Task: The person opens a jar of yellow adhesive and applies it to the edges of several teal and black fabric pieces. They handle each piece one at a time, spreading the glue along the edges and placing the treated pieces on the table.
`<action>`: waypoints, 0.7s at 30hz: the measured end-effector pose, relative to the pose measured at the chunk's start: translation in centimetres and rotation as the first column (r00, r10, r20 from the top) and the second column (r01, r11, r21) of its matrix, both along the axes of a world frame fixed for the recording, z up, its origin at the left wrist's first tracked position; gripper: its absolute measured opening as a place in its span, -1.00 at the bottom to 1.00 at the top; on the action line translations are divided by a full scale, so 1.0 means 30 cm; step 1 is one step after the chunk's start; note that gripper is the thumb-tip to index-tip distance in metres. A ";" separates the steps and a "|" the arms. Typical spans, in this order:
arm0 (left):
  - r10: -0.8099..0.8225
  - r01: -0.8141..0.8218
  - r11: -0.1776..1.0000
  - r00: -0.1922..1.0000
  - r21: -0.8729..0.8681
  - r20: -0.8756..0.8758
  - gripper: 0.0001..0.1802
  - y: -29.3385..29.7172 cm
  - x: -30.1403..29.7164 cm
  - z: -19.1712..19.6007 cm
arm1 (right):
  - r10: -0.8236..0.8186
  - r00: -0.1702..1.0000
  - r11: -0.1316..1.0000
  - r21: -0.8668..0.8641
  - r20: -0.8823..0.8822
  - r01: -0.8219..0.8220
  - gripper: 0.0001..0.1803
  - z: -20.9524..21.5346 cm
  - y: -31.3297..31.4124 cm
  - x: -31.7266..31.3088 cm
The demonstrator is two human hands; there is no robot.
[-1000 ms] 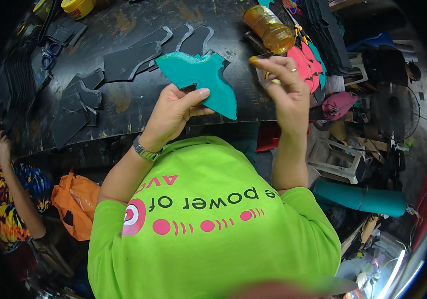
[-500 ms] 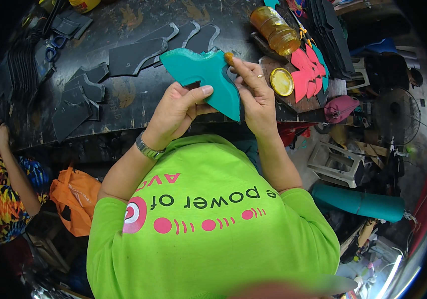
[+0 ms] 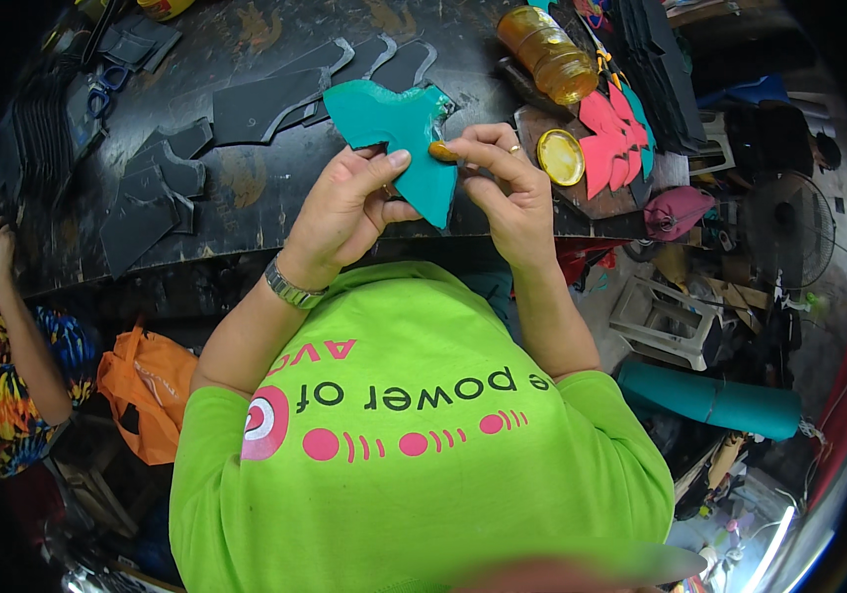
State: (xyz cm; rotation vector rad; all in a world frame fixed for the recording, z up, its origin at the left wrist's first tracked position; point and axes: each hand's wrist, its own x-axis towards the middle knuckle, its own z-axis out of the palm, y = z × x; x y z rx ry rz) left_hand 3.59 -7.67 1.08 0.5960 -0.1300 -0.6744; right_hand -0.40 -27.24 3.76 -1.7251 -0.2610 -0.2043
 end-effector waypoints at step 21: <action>0.077 -0.107 0.969 0.987 0.221 0.141 -0.66 0.014 0.037 0.002 | -0.001 0.974 0.999 0.032 0.226 -0.006 -0.48 0.072 -0.043 -0.045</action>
